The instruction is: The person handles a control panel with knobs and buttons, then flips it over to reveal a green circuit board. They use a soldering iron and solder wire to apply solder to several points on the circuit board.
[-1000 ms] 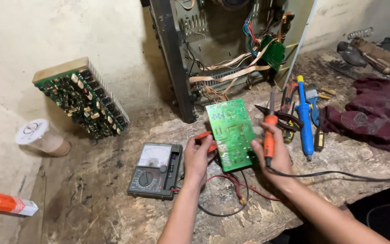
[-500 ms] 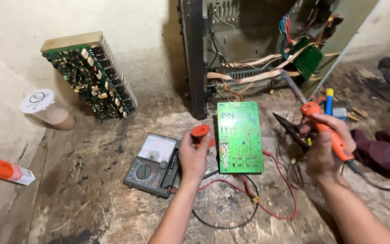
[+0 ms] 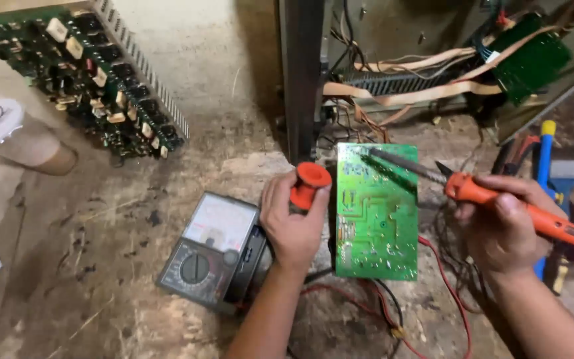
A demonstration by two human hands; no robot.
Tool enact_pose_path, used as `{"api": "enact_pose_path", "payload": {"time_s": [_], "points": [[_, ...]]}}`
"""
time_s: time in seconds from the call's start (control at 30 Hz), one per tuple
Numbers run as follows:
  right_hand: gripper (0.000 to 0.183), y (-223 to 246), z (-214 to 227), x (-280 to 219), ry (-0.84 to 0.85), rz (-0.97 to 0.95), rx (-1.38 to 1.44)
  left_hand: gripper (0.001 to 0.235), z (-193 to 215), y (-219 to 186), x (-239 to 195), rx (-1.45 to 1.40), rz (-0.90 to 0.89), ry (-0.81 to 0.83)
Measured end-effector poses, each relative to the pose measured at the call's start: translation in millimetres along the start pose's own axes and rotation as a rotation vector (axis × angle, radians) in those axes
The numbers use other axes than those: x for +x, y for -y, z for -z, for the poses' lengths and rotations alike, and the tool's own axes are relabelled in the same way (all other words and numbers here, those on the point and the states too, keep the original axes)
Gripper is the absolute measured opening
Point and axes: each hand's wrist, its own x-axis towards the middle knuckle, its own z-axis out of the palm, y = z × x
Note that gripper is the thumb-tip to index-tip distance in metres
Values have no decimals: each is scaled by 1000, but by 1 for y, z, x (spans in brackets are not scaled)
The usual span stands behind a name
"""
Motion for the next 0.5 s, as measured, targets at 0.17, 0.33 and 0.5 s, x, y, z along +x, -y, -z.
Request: {"api": "enact_pose_path", "payload": {"time_s": [0.17, 0.33, 0.5], "points": [[25, -7, 2, 1, 0, 10, -15, 23, -4, 3, 5, 2, -8, -8], [24, -5, 1, -2, -22, -17, -14, 23, -5, 6, 2, 1, -6, 12], [24, -4, 1, -4, 14, -66, 13, 25, -5, 7, 1, -18, -19, 62]]}}
